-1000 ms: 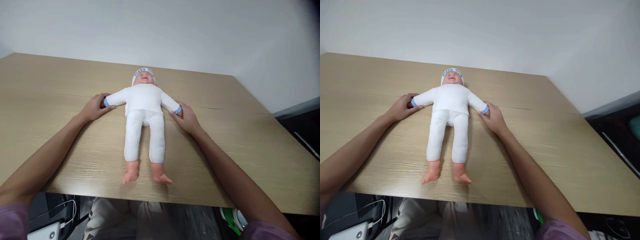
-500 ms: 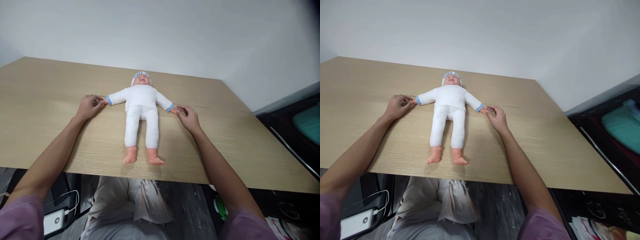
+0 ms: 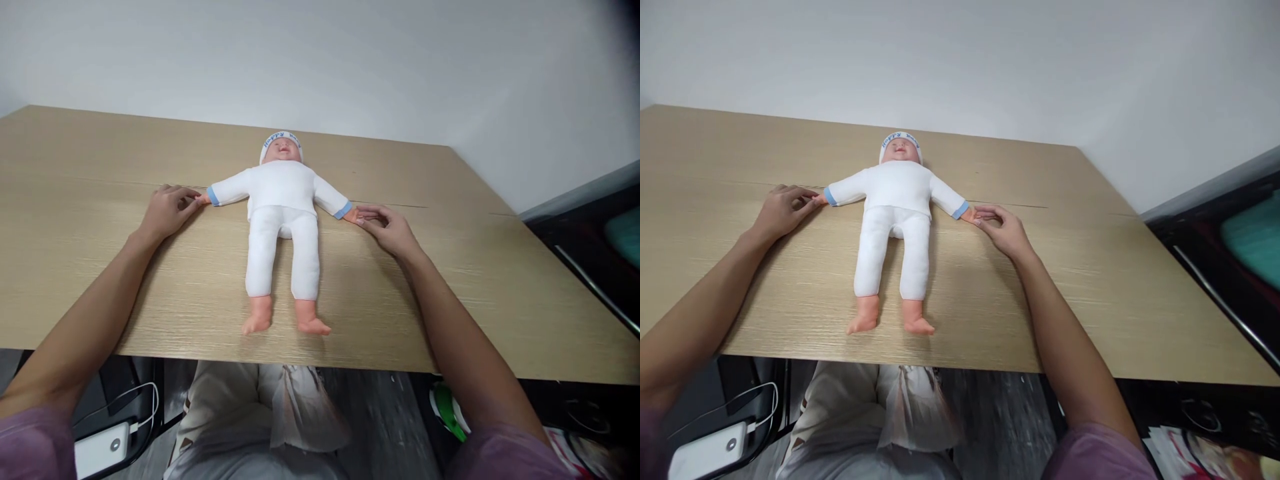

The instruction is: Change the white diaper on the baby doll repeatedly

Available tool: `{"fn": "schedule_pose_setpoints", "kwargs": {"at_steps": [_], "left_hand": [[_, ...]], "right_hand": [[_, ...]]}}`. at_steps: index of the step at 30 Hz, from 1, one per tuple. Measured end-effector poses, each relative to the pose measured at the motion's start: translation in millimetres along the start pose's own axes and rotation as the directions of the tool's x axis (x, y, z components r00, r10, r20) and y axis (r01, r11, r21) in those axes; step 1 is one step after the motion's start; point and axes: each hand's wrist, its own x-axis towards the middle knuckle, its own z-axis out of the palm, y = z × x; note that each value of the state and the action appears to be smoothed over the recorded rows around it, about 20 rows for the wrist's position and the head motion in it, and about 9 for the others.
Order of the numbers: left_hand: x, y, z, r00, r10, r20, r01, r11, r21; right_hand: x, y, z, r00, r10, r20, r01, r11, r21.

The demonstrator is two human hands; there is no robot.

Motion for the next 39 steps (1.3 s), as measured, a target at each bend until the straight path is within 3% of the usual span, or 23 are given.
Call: {"fn": "schedule_pose_setpoints", "kwargs": {"at_steps": [13, 22, 34, 39], "left_hand": [[0.3, -14.2, 12.0, 1.0, -0.003, -0.03, 0.002, 1.0, -0.031], [-4.7, -1.9, 0.9, 0.995, -0.077, -0.062, 0.069, 0.991, -0.117], [2.2, -9.9, 4.9, 0.997, -0.067, -0.023, 0.063, 0.987, -0.147], [3.9, -11.6, 6.9, 0.993, -0.115, -0.032, 0.107, 0.977, -0.186]], "right_hand": [[0.6, 3.0, 1.6, 0.999, -0.047, -0.011, 0.046, 0.998, -0.036], [-0.9, -0.6, -1.1, 0.998, -0.062, 0.027, 0.064, 0.995, -0.072], [-2.4, -1.0, 0.0, 0.998, -0.062, 0.02, 0.064, 0.994, -0.09], [-2.2, -0.8, 0.8, 0.998, -0.061, 0.02, 0.063, 0.994, -0.087]]}}
